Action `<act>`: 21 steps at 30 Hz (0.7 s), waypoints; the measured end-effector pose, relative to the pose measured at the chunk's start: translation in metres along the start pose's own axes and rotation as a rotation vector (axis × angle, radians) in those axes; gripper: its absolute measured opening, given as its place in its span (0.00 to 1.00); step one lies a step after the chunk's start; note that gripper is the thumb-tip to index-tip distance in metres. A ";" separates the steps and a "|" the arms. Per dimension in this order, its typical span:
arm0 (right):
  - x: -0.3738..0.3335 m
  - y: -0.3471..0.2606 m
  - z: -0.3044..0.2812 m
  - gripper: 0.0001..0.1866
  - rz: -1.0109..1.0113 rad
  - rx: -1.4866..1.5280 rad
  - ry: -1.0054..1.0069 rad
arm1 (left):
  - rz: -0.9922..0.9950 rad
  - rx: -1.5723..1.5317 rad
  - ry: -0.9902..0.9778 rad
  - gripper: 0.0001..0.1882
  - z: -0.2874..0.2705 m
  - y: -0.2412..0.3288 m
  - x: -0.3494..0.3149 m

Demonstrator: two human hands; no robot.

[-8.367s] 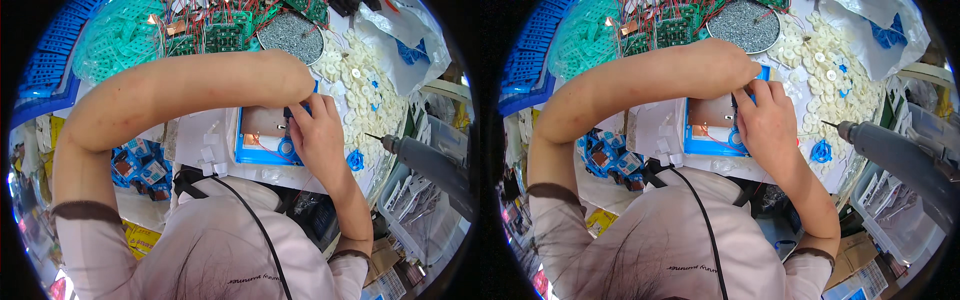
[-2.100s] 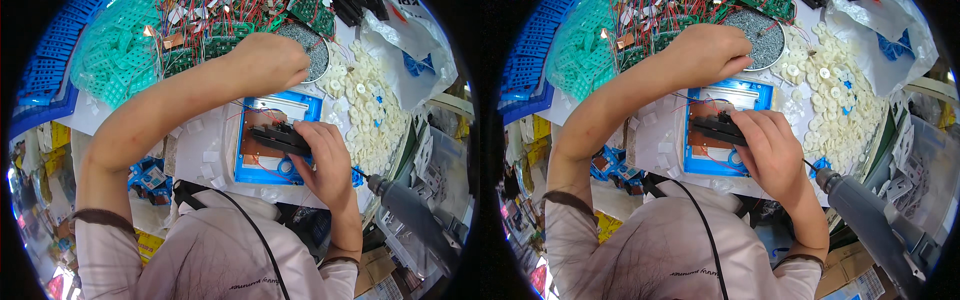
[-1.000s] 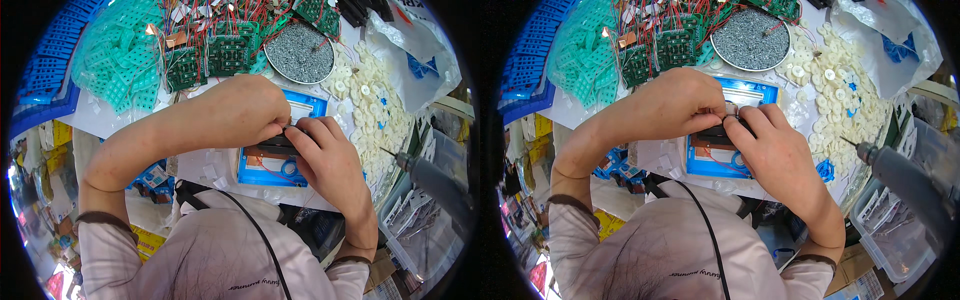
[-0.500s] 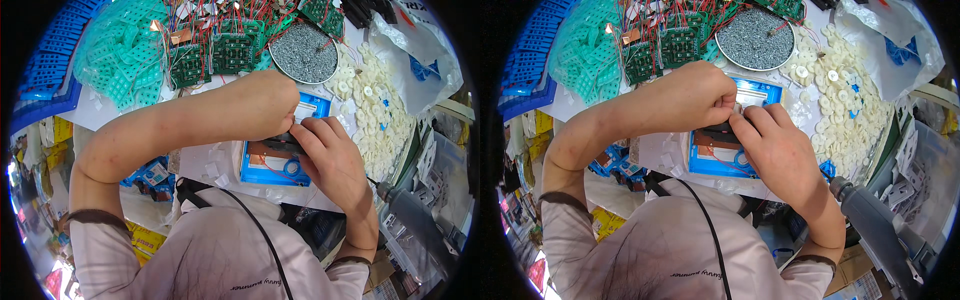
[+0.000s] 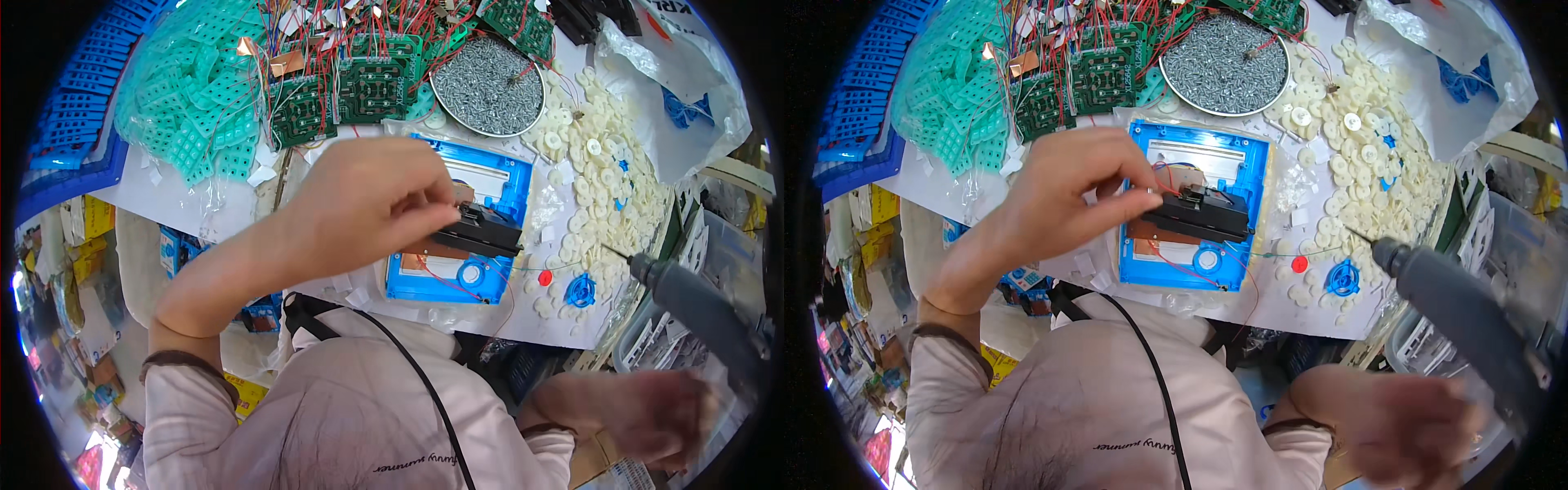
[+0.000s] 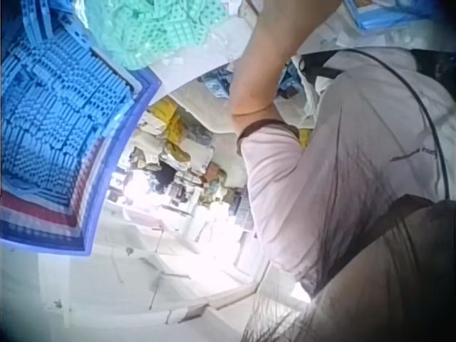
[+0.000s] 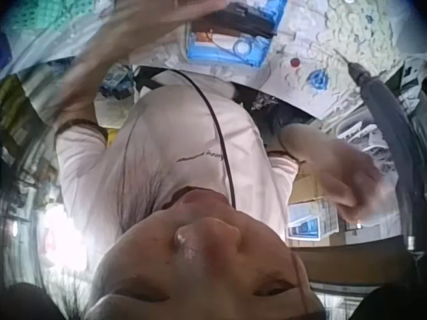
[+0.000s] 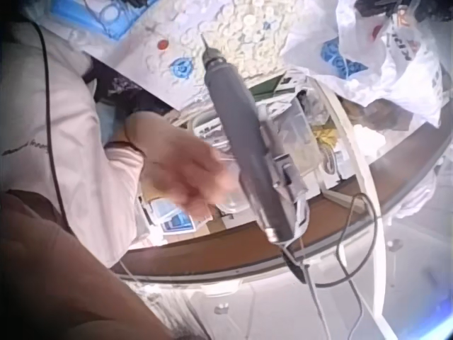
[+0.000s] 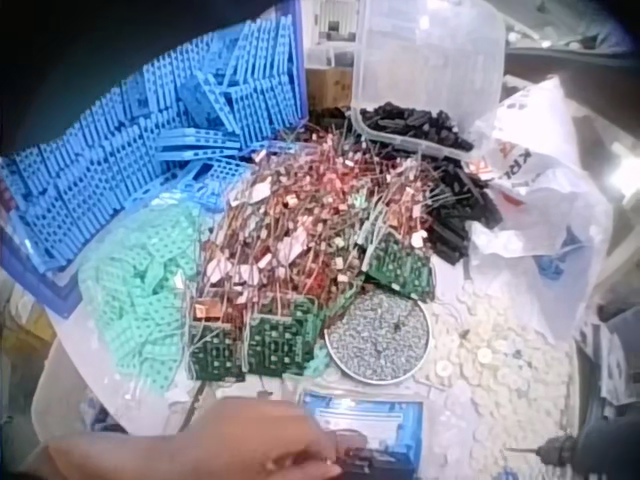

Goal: Assembling the internal components and housing of a calculator at a workbench.

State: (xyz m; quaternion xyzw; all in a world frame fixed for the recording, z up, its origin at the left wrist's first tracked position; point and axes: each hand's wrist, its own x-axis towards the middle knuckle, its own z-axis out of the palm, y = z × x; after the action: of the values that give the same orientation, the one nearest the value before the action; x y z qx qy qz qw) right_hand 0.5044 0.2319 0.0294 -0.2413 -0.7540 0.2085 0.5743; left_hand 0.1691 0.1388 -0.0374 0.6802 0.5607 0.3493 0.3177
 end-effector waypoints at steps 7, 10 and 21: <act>0.046 0.040 0.064 0.28 0.444 0.863 -0.348 | 0.261 0.076 0.145 0.10 0.041 0.010 -0.004; 0.034 0.014 0.092 0.25 0.415 0.956 -0.432 | 0.261 0.086 0.188 0.11 0.047 0.012 -0.007; 0.014 -0.009 0.117 0.24 0.349 0.941 -0.504 | 0.288 0.052 0.223 0.15 0.050 0.005 -0.010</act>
State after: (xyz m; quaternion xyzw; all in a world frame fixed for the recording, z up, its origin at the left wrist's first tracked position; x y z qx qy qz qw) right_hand 0.3866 0.2287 0.0158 -0.0228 -0.6424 0.6656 0.3791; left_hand 0.2124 0.1259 -0.0623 0.7186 0.4982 0.4495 0.1826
